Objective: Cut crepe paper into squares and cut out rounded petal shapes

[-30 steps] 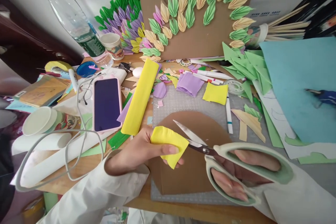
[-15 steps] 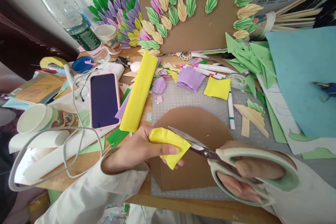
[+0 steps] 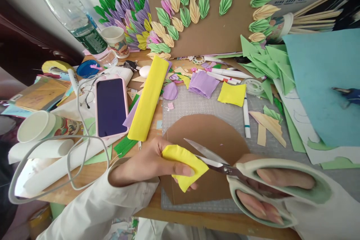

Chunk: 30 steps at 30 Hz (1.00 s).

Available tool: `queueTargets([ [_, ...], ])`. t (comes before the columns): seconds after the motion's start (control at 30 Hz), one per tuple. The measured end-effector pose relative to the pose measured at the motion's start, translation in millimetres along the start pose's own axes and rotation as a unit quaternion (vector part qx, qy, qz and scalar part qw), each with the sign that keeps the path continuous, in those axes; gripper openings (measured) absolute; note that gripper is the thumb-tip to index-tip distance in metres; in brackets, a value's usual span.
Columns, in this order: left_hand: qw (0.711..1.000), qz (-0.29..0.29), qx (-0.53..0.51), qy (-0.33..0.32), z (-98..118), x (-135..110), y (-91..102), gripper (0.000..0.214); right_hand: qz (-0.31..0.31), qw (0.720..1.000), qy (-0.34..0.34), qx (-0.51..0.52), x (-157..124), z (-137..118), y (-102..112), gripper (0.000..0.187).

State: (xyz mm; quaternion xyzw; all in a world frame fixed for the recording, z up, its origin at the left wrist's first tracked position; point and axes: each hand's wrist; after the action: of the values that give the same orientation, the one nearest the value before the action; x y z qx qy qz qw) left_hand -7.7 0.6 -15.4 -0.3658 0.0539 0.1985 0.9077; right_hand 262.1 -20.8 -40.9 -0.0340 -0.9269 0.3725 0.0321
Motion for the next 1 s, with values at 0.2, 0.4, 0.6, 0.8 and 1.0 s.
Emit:
queueTargets([
  [0.2,1.000,0.003,0.008,0.021,4,1,-3.6,0.010,0.000,0.997,-0.058,-0.041,3,-7,-3,0.061],
  [0.4,1.000,0.007,0.006,0.025,2,-4,-0.6,0.010,0.073,0.988,-0.139,-0.010,7,-13,-9,0.061],
  [0.6,0.998,0.015,0.007,0.055,2,-6,1.0,0.012,0.095,0.980,-0.172,-0.006,6,-14,-10,0.060],
  [0.8,0.999,0.014,-0.017,0.034,-1,-6,-0.5,0.013,0.094,0.983,-0.152,-0.035,4,-13,-10,0.061],
  [1.0,0.999,0.014,-0.001,0.036,1,0,-2.3,0.010,0.060,0.989,-0.116,-0.067,3,-15,-7,0.064],
])
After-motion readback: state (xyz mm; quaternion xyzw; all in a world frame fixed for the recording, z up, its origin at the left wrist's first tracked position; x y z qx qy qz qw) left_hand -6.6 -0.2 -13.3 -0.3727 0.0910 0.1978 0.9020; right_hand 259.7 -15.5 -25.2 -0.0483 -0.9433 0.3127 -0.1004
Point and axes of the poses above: each hand's wrist, its own x-axis towards the middle knuckle, its own y-axis out of the back of the hand, z = x × y, and after that the axes turned 13 degrees about -z, right-handed
